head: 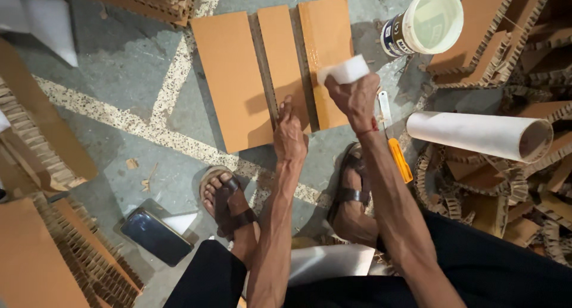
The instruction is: The person applies glue to the edges of flat cardboard pieces using a foam roller, then folds and presses the pieces together to form a box. The person secures the assembled box with a rubber band and places it on a stack of finished boxes.
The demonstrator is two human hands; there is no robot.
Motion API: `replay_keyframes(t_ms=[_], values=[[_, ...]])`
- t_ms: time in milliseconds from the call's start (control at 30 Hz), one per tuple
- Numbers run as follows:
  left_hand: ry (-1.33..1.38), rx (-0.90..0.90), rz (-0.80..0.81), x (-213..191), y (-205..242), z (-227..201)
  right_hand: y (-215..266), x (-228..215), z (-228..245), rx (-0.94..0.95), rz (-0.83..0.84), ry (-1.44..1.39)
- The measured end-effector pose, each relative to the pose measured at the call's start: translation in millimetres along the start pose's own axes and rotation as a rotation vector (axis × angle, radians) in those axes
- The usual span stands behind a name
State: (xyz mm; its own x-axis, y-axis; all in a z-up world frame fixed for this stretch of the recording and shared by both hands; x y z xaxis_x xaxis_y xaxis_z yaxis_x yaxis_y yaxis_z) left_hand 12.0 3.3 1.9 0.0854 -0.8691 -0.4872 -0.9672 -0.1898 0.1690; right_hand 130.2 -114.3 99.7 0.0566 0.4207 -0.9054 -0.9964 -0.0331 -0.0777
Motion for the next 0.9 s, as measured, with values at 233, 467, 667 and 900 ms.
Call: replay_keyframes(t_ms=[233,467,667,900], values=[[0.056,-0.008,0.003,-4.1,0.5,-2.5,15.5,-4.6,4.7,-0.250,-0.070,0.112],[0.053,-0.009,-0.011,4.9,0.6,3.1,52.2,-24.5,-14.4,0.068,0.463,0.391],[0.017,0.057,-0.054,6.2,-0.6,7.3,49.2,-52.9,-3.5,0.108,0.452,0.289],[0.140,0.067,-0.058,-13.8,3.9,-10.0,30.1,-30.5,15.4,-0.050,0.149,0.048]])
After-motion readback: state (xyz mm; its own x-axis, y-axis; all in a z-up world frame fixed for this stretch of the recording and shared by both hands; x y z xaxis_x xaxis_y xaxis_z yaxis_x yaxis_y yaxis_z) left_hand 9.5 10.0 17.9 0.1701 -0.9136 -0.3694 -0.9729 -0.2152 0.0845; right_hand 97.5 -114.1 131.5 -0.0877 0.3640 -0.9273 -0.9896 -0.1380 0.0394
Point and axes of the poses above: each hand's wrist, its own y-axis away from the middle knuckle, its own x-axis out of the palm, z = x × y, the point moved 1 cm from there along -y, towards the middle knuckle, and after that the axes turned 15 degrees about y, right-handed, at the moved point
